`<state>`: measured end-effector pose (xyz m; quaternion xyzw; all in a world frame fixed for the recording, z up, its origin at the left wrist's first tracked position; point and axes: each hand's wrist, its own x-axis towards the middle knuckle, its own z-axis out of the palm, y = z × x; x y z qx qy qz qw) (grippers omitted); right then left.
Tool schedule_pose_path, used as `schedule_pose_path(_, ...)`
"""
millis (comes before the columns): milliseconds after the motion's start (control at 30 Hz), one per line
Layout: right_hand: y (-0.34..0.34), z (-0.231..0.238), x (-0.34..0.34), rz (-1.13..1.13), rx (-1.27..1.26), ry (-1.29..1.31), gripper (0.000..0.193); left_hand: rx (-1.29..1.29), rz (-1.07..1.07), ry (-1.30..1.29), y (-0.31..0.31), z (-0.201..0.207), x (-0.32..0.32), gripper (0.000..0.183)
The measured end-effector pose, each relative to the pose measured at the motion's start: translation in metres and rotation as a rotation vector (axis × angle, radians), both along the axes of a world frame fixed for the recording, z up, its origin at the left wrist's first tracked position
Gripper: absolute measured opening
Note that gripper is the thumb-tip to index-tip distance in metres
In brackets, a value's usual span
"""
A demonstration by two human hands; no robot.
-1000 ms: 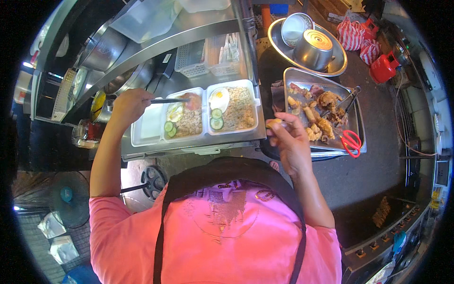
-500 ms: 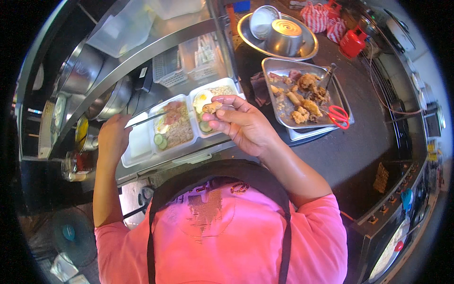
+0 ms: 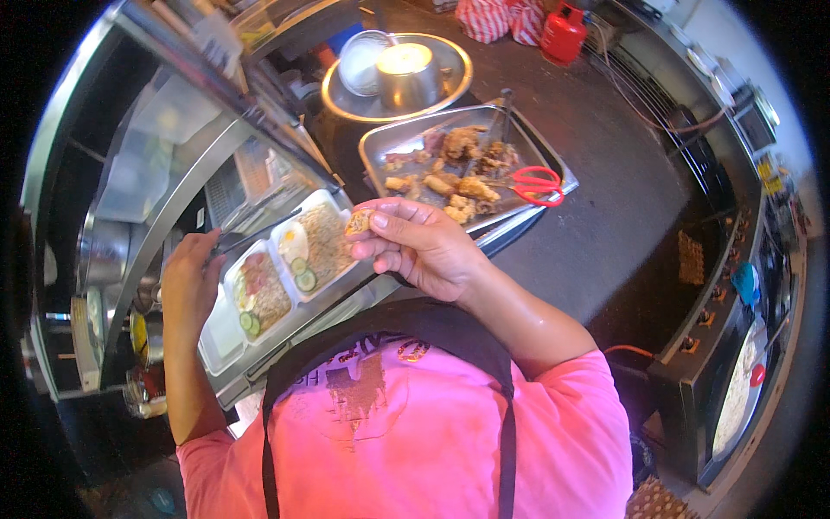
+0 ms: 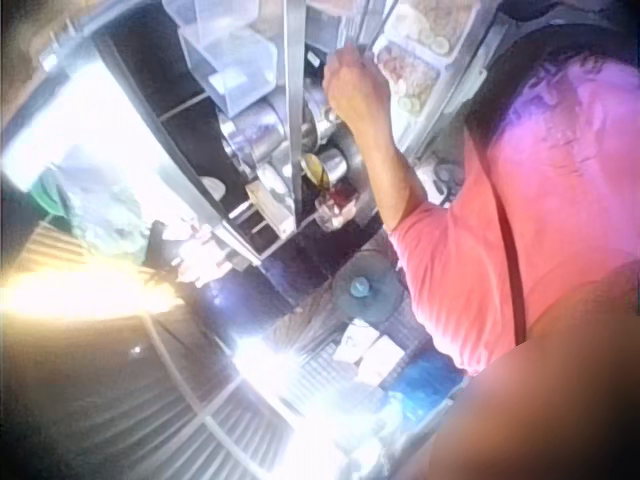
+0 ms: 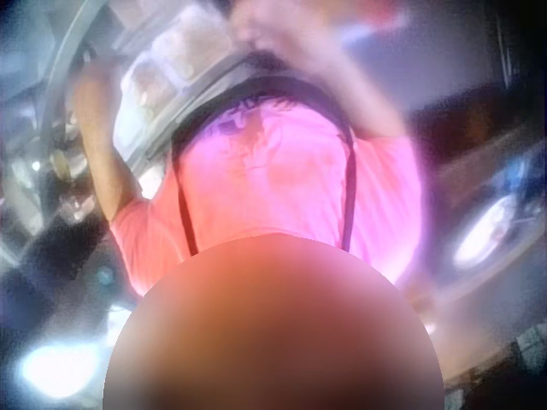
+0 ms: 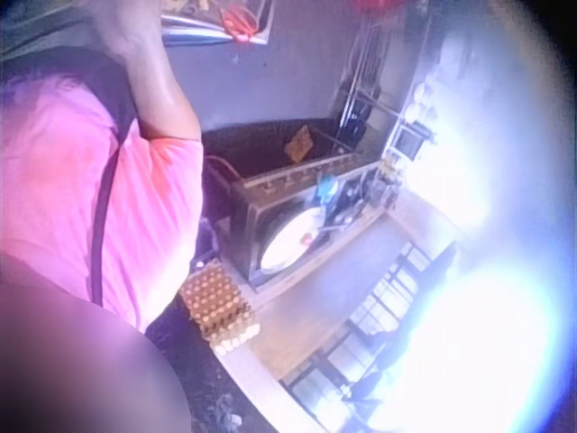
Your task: The person scoops cooked rice from a large pan into a divided container, then adds a fried egg, cucumber slices, and pieces of fried chicken using tongs. The person arranges the items in the container compartments and closes the lid.
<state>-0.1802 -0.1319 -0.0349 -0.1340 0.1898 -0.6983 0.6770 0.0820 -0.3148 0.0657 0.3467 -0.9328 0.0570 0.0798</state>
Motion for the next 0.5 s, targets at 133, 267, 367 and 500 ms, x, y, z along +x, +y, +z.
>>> schedule_pose_path(133, 0.030, -0.013, -0.033, -0.010, 0.034, 0.227, 0.022, 0.036, -0.101, 0.021, 0.003, -0.003, -0.060, 0.038)
schedule_pose_path(267, 0.073, -0.032, -0.064, -0.086, 0.277, 0.550, 0.021, 0.012, -0.355, 0.097, 0.007, -0.022, -0.133, 0.038)
schedule_pose_path(367, 0.104, -0.076, -0.085, -0.265, 0.331, 0.864, 0.021, -0.026, -0.497, 0.069, 0.026, -0.033, -0.207, 0.033)
schedule_pose_path(500, 0.141, -0.072, -0.113, -0.307, 0.536, 1.245, 0.019, -0.061, -0.620, -0.042, 0.046, -0.071, -0.296, 0.026)
